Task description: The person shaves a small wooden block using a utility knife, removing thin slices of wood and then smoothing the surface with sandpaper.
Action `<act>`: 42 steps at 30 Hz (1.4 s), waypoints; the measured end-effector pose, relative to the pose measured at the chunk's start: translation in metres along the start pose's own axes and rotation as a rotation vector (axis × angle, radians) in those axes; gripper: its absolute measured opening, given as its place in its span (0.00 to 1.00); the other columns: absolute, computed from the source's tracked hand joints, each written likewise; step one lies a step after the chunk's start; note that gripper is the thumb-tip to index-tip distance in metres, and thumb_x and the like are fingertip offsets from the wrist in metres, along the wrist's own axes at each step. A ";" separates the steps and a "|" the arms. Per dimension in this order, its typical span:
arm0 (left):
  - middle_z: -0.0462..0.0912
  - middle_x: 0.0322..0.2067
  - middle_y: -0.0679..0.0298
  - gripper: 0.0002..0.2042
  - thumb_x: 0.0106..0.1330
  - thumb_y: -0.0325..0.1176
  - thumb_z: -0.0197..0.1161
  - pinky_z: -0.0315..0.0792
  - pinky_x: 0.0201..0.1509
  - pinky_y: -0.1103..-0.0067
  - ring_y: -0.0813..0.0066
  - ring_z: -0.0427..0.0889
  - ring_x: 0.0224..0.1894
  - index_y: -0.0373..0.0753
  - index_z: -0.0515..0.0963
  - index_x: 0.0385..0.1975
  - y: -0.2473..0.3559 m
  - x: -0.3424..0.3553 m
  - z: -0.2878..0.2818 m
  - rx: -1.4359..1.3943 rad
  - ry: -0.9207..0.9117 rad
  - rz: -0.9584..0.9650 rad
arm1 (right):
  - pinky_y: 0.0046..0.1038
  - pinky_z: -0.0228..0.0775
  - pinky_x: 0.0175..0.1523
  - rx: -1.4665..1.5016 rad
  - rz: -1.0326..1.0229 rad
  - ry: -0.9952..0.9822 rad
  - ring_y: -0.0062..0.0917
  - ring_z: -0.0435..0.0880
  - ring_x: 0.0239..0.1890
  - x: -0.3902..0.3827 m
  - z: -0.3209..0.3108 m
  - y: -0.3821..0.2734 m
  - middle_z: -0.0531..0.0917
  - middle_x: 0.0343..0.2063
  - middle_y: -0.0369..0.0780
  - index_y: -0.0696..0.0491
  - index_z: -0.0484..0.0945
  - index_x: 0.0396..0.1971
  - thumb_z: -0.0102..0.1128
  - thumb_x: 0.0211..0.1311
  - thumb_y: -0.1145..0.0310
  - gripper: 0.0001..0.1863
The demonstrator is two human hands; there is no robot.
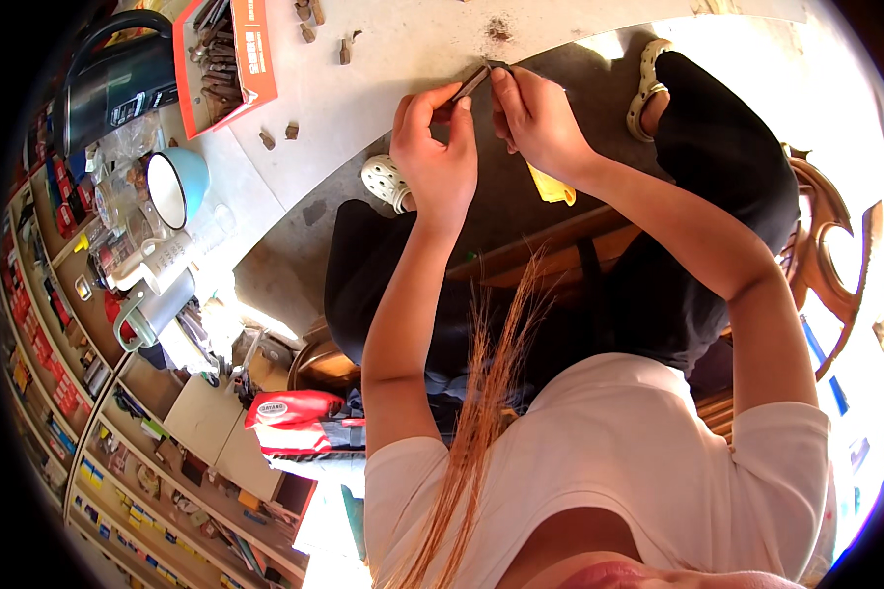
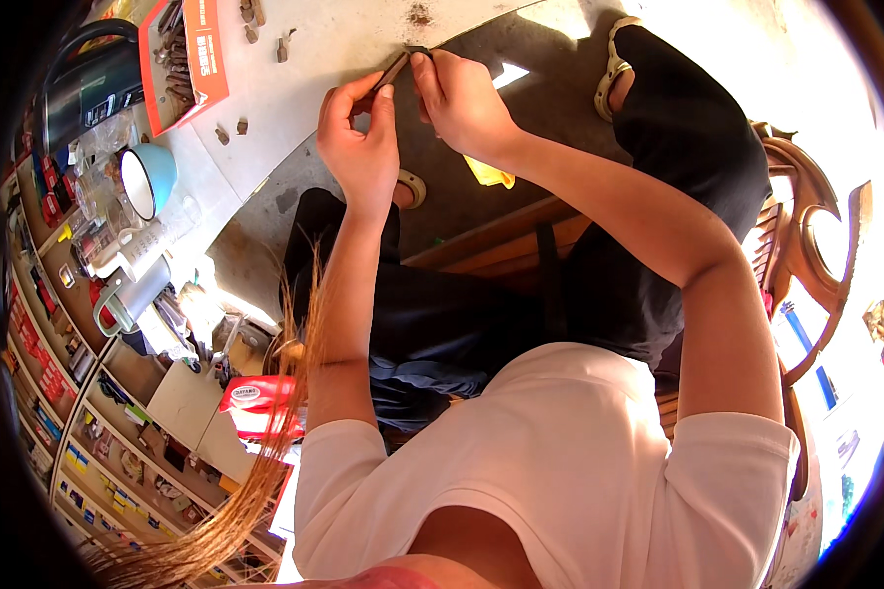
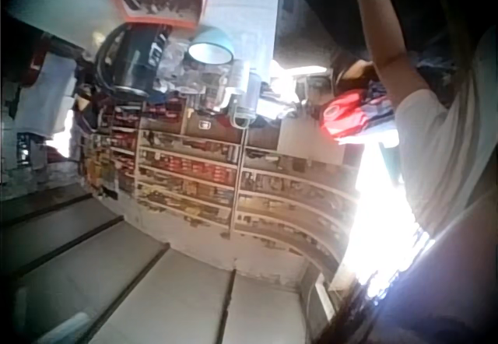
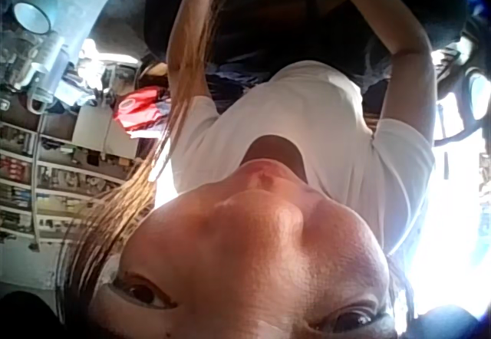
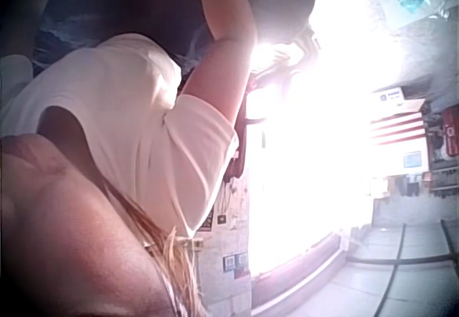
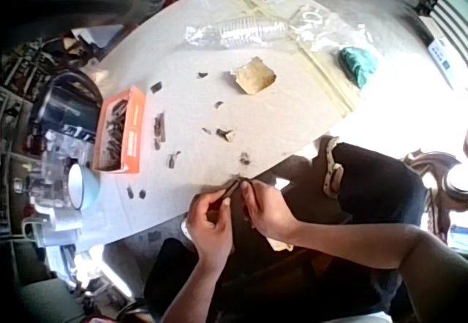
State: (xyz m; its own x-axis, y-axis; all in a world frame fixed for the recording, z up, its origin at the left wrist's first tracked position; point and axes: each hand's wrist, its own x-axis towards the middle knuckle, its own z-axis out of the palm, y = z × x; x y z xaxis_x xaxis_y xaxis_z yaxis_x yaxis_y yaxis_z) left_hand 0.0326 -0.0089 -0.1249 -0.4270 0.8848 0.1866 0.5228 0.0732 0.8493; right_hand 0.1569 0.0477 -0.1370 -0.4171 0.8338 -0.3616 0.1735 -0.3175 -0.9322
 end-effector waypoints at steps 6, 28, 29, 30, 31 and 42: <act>0.80 0.28 0.65 0.06 0.61 0.23 0.65 0.71 0.37 0.81 0.79 0.78 0.29 0.33 0.82 0.37 0.000 0.000 0.000 -0.003 0.008 0.011 | 0.29 0.67 0.22 0.013 0.016 -0.001 0.24 0.74 0.14 -0.002 0.000 -0.002 0.75 0.13 0.39 0.59 0.69 0.24 0.40 0.78 0.56 0.25; 0.81 0.30 0.64 0.07 0.61 0.21 0.65 0.73 0.38 0.80 0.76 0.79 0.31 0.34 0.82 0.38 -0.001 0.000 -0.001 0.046 0.002 0.047 | 0.34 0.69 0.25 -0.111 -0.083 0.044 0.33 0.78 0.16 -0.004 0.001 -0.006 0.76 0.12 0.44 0.60 0.70 0.24 0.43 0.76 0.62 0.21; 0.81 0.30 0.64 0.07 0.61 0.21 0.65 0.73 0.38 0.80 0.76 0.79 0.31 0.34 0.82 0.38 -0.001 0.000 -0.001 0.040 0.005 0.050 | 0.34 0.69 0.25 -0.117 -0.063 0.034 0.34 0.77 0.16 -0.005 0.001 -0.008 0.76 0.12 0.44 0.60 0.69 0.24 0.42 0.76 0.62 0.21; 0.81 0.30 0.64 0.07 0.61 0.21 0.65 0.73 0.38 0.80 0.76 0.79 0.31 0.34 0.82 0.38 -0.002 -0.001 0.000 0.033 0.005 0.055 | 0.34 0.68 0.25 -0.126 -0.073 0.041 0.34 0.77 0.16 -0.004 0.001 -0.006 0.76 0.12 0.44 0.60 0.69 0.24 0.42 0.76 0.62 0.21; 0.81 0.30 0.64 0.07 0.61 0.22 0.65 0.73 0.38 0.80 0.77 0.79 0.31 0.34 0.82 0.38 -0.002 -0.001 0.000 0.027 0.005 0.059 | 0.34 0.68 0.25 -0.134 -0.083 0.048 0.34 0.77 0.16 -0.003 0.001 -0.003 0.76 0.12 0.44 0.60 0.69 0.24 0.42 0.76 0.62 0.21; 0.81 0.30 0.64 0.07 0.60 0.20 0.65 0.73 0.38 0.80 0.76 0.79 0.31 0.34 0.82 0.37 -0.002 0.000 0.004 0.019 0.027 0.098 | 0.38 0.69 0.25 -0.152 -0.081 0.075 0.39 0.78 0.17 -0.002 0.004 -0.002 0.77 0.13 0.47 0.61 0.69 0.25 0.44 0.75 0.63 0.20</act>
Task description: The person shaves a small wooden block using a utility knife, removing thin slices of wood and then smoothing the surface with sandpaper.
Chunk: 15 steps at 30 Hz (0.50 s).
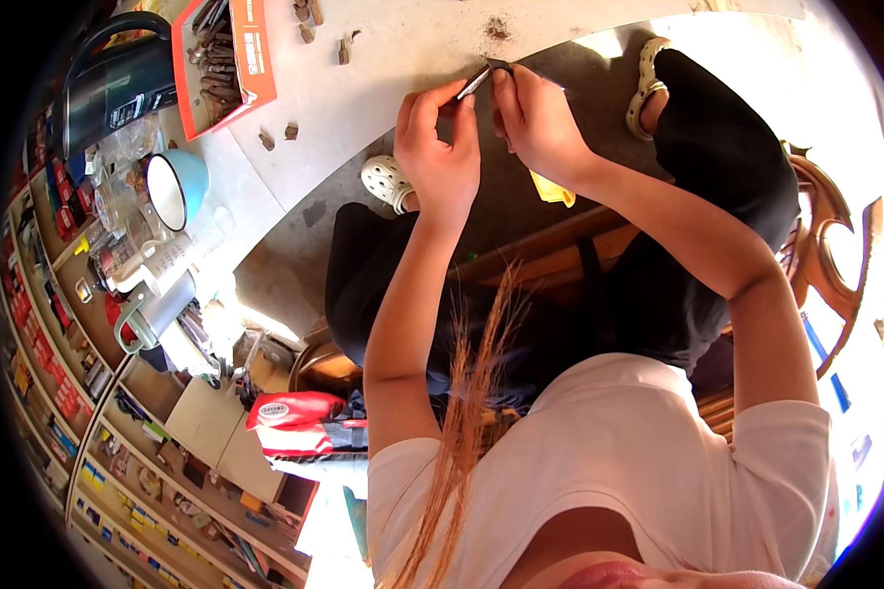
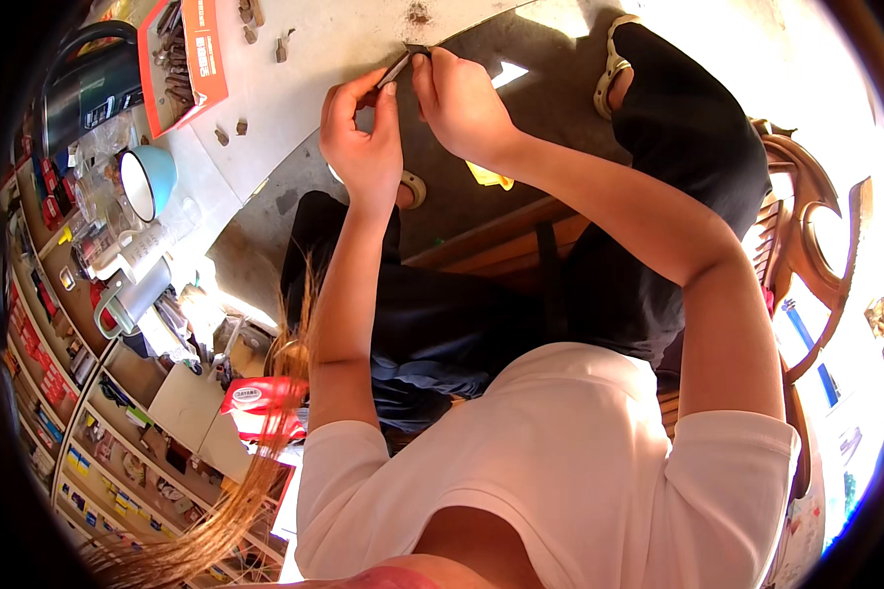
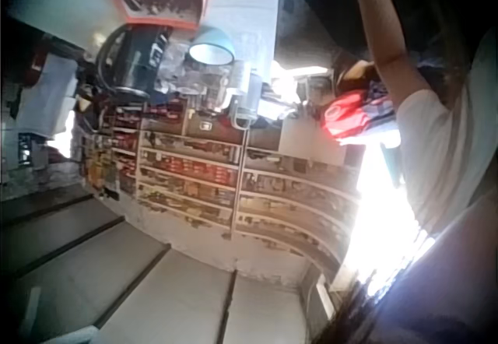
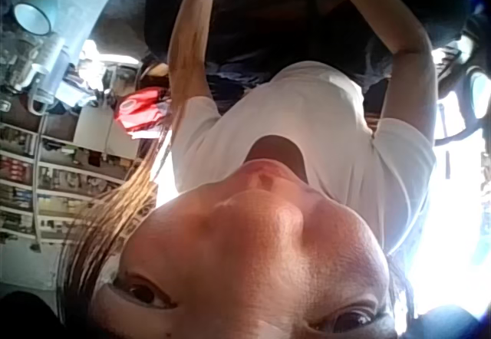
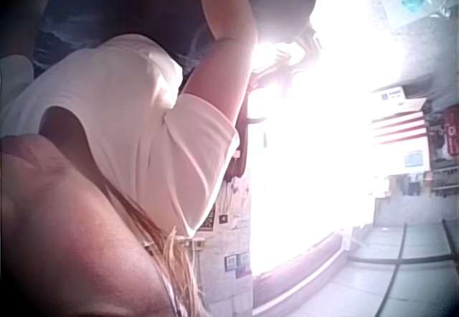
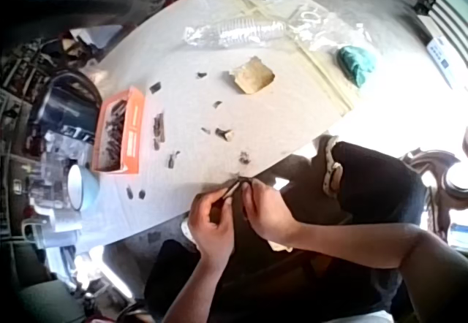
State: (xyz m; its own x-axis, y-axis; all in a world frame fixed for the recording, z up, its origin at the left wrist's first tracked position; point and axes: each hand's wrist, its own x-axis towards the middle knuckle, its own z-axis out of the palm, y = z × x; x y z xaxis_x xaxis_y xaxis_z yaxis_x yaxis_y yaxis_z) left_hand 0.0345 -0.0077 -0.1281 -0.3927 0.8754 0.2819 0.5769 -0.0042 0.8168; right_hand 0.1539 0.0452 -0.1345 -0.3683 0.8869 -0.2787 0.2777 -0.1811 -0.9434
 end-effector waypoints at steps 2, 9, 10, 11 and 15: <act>0.81 0.30 0.64 0.07 0.60 0.20 0.65 0.73 0.38 0.80 0.76 0.79 0.31 0.35 0.82 0.37 -0.001 -0.002 0.001 0.003 0.002 -0.006 | 0.39 0.68 0.25 -0.012 0.031 -0.008 0.41 0.78 0.17 0.001 0.001 0.000 0.77 0.13 0.47 0.61 0.69 0.25 0.45 0.75 0.63 0.19; 0.82 0.32 0.64 0.06 0.62 0.21 0.64 0.74 0.39 0.80 0.75 0.80 0.32 0.34 0.81 0.38 -0.002 0.001 0.003 0.025 -0.001 -0.035 | 0.40 0.69 0.25 -0.097 -0.160 -0.034 0.44 0.78 0.18 -0.001 0.009 0.003 0.77 0.14 0.49 0.62 0.71 0.26 0.46 0.73 0.63 0.18; 0.82 0.32 0.64 0.06 0.62 0.21 0.63 0.74 0.39 0.80 0.75 0.80 0.32 0.34 0.81 0.38 -0.002 0.002 0.003 0.032 -0.004 -0.032 | 0.40 0.69 0.25 -0.063 -0.114 -0.027 0.44 0.78 0.18 -0.002 0.008 0.002 0.77 0.14 0.49 0.62 0.71 0.26 0.46 0.73 0.64 0.18; 0.82 0.32 0.64 0.06 0.62 0.21 0.63 0.74 0.39 0.79 0.75 0.80 0.32 0.34 0.81 0.38 -0.001 0.002 0.003 0.027 -0.010 -0.030 | 0.39 0.69 0.25 -0.030 -0.070 -0.020 0.43 0.78 0.17 -0.002 0.006 0.001 0.77 0.14 0.48 0.62 0.71 0.26 0.46 0.73 0.64 0.18; 0.81 0.32 0.63 0.06 0.63 0.22 0.63 0.75 0.39 0.79 0.75 0.80 0.32 0.34 0.81 0.38 0.000 0.001 0.001 0.013 -0.022 -0.045 | 0.38 0.69 0.24 0.021 0.005 -0.019 0.39 0.79 0.16 -0.001 -0.002 -0.006 0.77 0.12 0.47 0.61 0.70 0.25 0.46 0.74 0.64 0.18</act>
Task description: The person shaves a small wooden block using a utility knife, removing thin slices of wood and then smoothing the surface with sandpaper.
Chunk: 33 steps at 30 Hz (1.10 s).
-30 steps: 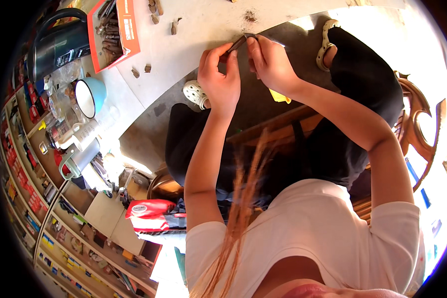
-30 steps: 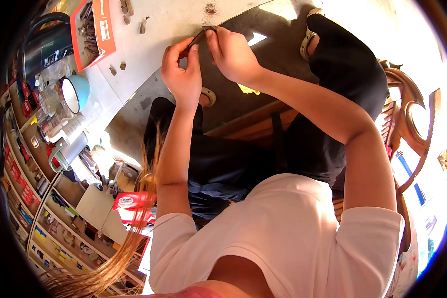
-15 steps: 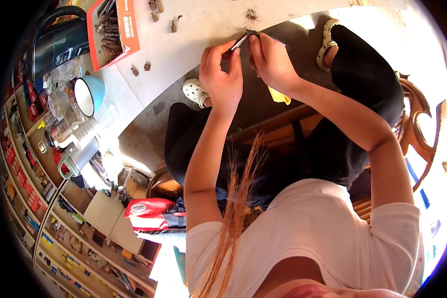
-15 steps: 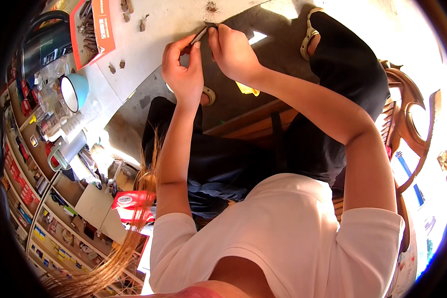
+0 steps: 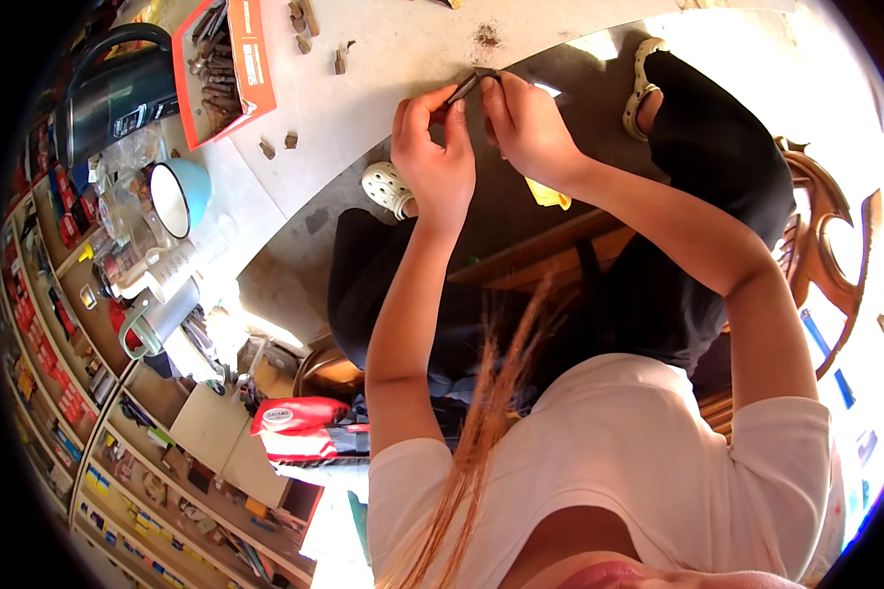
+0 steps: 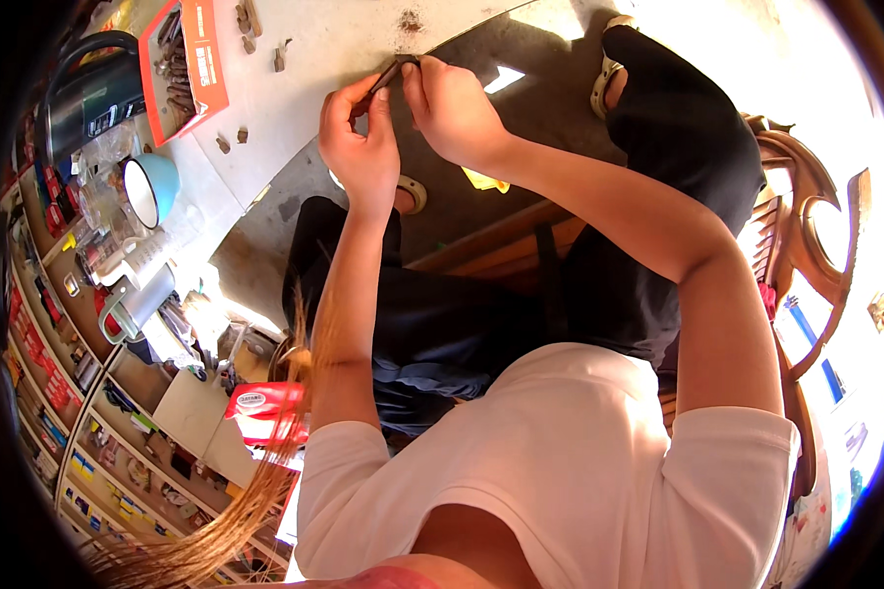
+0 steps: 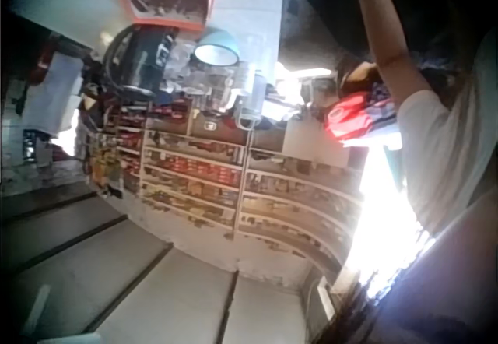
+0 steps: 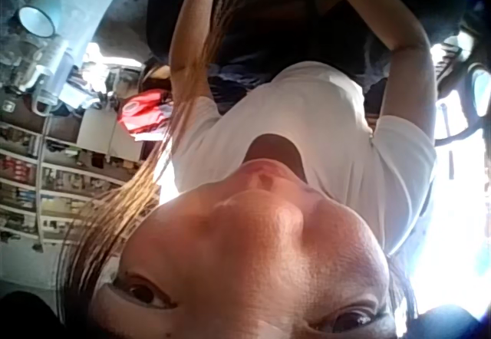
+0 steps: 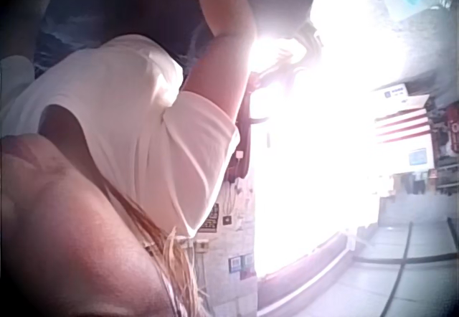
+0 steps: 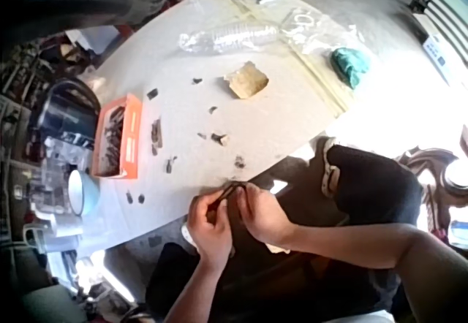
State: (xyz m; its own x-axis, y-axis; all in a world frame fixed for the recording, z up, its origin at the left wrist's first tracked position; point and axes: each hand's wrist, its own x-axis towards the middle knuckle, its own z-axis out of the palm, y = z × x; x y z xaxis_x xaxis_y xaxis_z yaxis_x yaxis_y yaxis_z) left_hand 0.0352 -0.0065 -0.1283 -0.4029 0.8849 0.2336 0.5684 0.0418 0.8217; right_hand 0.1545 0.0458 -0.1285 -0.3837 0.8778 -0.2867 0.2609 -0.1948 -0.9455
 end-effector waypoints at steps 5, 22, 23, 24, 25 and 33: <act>0.81 0.31 0.63 0.06 0.62 0.22 0.64 0.74 0.39 0.79 0.75 0.80 0.32 0.34 0.81 0.38 0.002 0.000 0.000 0.004 -0.004 -0.011 | 0.37 0.69 0.24 -0.041 -0.028 0.034 0.39 0.78 0.16 0.002 0.000 0.006 0.77 0.12 0.46 0.61 0.69 0.24 0.45 0.74 0.65 0.19; 0.82 0.31 0.63 0.06 0.61 0.21 0.64 0.74 0.38 0.78 0.74 0.80 0.31 0.35 0.81 0.37 -0.001 -0.001 0.004 -0.002 0.027 0.025 | 0.40 0.71 0.27 -0.118 -0.058 -0.005 0.42 0.80 0.18 0.000 0.003 0.006 0.78 0.14 0.49 0.61 0.70 0.25 0.45 0.74 0.63 0.19; 0.82 0.32 0.63 0.06 0.61 0.21 0.63 0.75 0.39 0.78 0.73 0.81 0.31 0.35 0.81 0.37 -0.002 -0.001 0.004 0.025 0.026 0.043 | 0.40 0.71 0.26 -0.152 -0.135 -0.004 0.42 0.80 0.18 -0.003 0.010 0.014 0.77 0.14 0.49 0.61 0.70 0.25 0.45 0.74 0.63 0.19; 0.82 0.32 0.63 0.06 0.62 0.21 0.63 0.75 0.39 0.78 0.73 0.81 0.32 0.35 0.81 0.37 -0.005 -0.002 0.003 0.053 0.023 0.059 | 0.40 0.70 0.26 -0.185 -0.207 -0.004 0.42 0.80 0.18 -0.005 0.014 0.015 0.77 0.14 0.49 0.61 0.70 0.25 0.45 0.74 0.63 0.19; 0.82 0.32 0.63 0.06 0.62 0.21 0.63 0.75 0.39 0.78 0.73 0.81 0.32 0.35 0.81 0.38 -0.005 -0.002 0.003 0.082 0.019 0.076 | 0.40 0.70 0.26 -0.161 -0.195 -0.001 0.42 0.79 0.18 -0.005 0.014 0.017 0.77 0.13 0.49 0.61 0.70 0.25 0.46 0.74 0.63 0.18; 0.82 0.32 0.63 0.06 0.62 0.21 0.63 0.75 0.40 0.79 0.74 0.81 0.33 0.35 0.81 0.38 0.002 0.000 0.000 0.013 0.001 -0.007 | 0.37 0.70 0.24 -0.049 -0.036 0.069 0.40 0.78 0.15 0.001 0.000 0.004 0.76 0.11 0.47 0.61 0.70 0.25 0.45 0.74 0.65 0.18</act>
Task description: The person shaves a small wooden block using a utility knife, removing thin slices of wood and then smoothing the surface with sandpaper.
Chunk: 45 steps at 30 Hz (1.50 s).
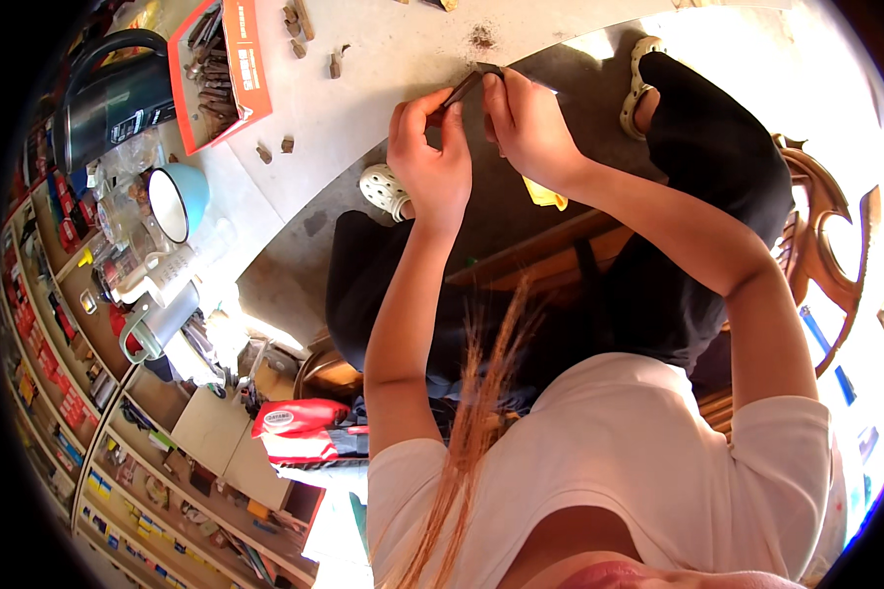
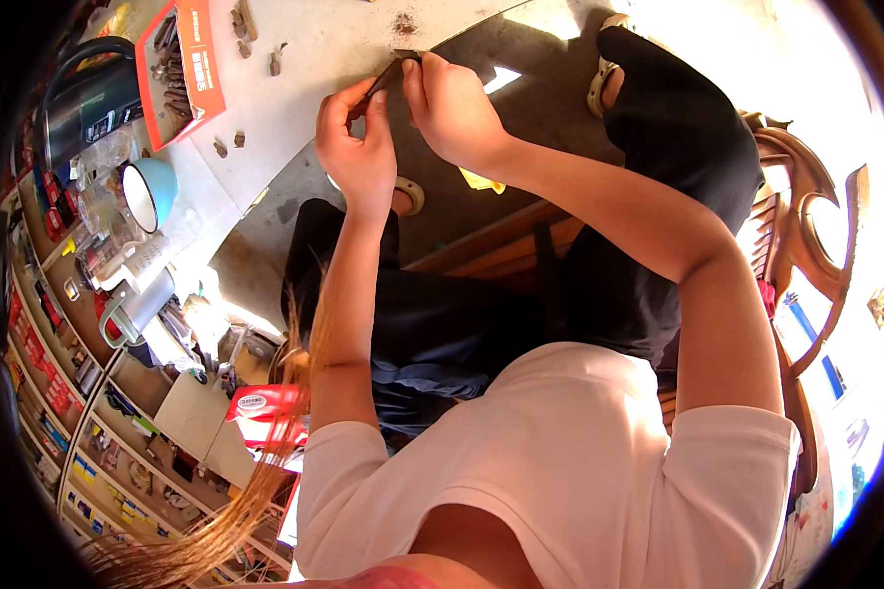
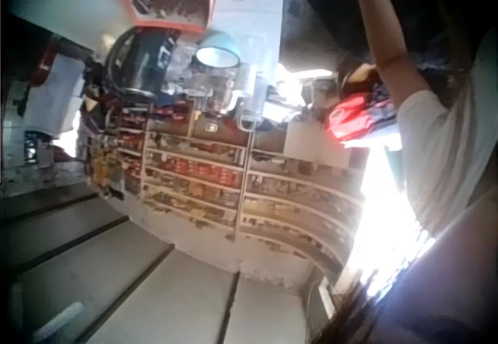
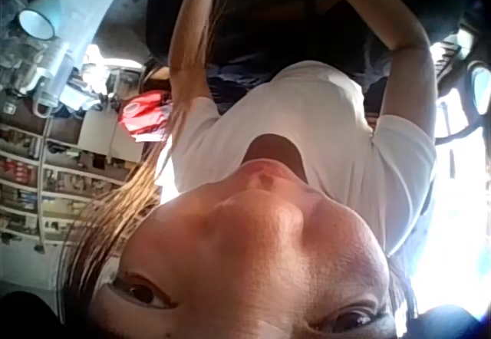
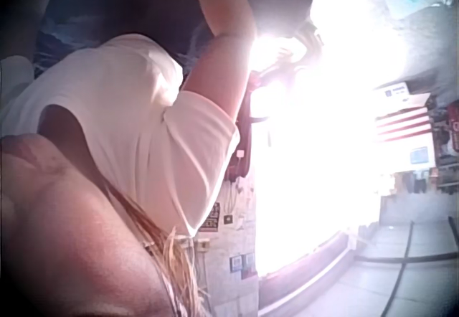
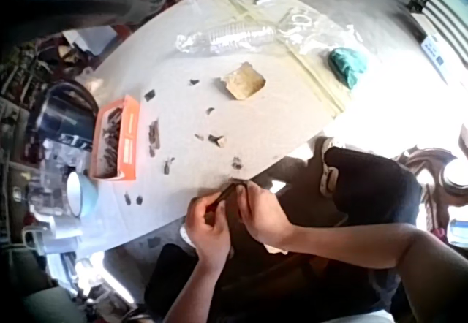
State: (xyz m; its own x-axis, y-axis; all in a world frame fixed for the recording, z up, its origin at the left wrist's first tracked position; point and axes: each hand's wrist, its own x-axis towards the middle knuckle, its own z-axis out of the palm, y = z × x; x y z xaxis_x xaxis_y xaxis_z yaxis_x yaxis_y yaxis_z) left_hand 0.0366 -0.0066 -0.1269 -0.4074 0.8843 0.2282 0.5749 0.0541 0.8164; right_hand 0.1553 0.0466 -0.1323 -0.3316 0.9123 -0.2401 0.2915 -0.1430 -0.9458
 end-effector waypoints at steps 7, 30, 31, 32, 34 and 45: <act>0.81 0.31 0.64 0.07 0.61 0.22 0.65 0.74 0.39 0.80 0.76 0.79 0.31 0.34 0.82 0.38 0.001 0.000 0.002 -0.016 0.013 -0.010 | 0.36 0.70 0.24 0.049 0.043 -0.005 0.36 0.79 0.16 0.000 0.000 0.005 0.77 0.13 0.45 0.61 0.69 0.24 0.45 0.75 0.64 0.19; 0.82 0.32 0.64 0.07 0.61 0.20 0.64 0.74 0.38 0.80 0.76 0.80 0.31 0.35 0.82 0.38 -0.002 0.000 0.004 -0.014 0.007 0.027 | 0.42 0.69 0.27 -0.069 -0.115 -0.101 0.50 0.78 0.21 -0.008 0.010 0.011 0.77 0.16 0.52 0.62 0.71 0.26 0.49 0.71 0.65 0.16; 0.82 0.32 0.64 0.07 0.61 0.20 0.64 0.74 0.38 0.80 0.76 0.80 0.32 0.35 0.82 0.38 -0.003 0.000 0.003 0.000 0.005 0.028 | 0.43 0.69 0.27 -0.097 -0.165 -0.075 0.50 0.78 0.21 -0.008 0.010 0.013 0.77 0.16 0.52 0.62 0.71 0.25 0.50 0.70 0.65 0.17; 0.82 0.32 0.63 0.07 0.61 0.20 0.63 0.74 0.38 0.80 0.76 0.80 0.32 0.34 0.82 0.38 -0.001 0.000 0.003 0.005 0.000 0.033 | 0.43 0.69 0.27 -0.078 -0.134 -0.051 0.50 0.78 0.21 -0.007 0.010 0.015 0.77 0.16 0.52 0.62 0.71 0.25 0.50 0.71 0.65 0.17; 0.82 0.32 0.63 0.07 0.61 0.20 0.63 0.74 0.38 0.80 0.75 0.80 0.32 0.34 0.82 0.38 0.001 0.000 0.002 0.012 0.000 0.044 | 0.43 0.69 0.27 -0.048 -0.079 -0.008 0.50 0.78 0.21 -0.003 0.006 0.006 0.77 0.16 0.52 0.62 0.71 0.25 0.50 0.71 0.64 0.17; 0.82 0.32 0.63 0.07 0.62 0.19 0.62 0.75 0.38 0.80 0.76 0.81 0.32 0.34 0.82 0.38 0.002 0.002 0.001 -0.021 -0.007 0.012 | 0.44 0.70 0.28 -0.121 -0.019 -0.045 0.50 0.79 0.23 0.001 0.002 0.003 0.78 0.17 0.53 0.62 0.71 0.26 0.49 0.71 0.64 0.17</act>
State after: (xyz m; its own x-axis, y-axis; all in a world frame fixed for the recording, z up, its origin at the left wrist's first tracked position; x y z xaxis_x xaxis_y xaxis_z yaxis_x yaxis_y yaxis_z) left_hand 0.0374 -0.0043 -0.1256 -0.3954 0.8882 0.2339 0.5646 0.0342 0.8246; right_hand 0.1537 0.0464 -0.1356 -0.3771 0.8959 -0.2350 0.3898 -0.0766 -0.9177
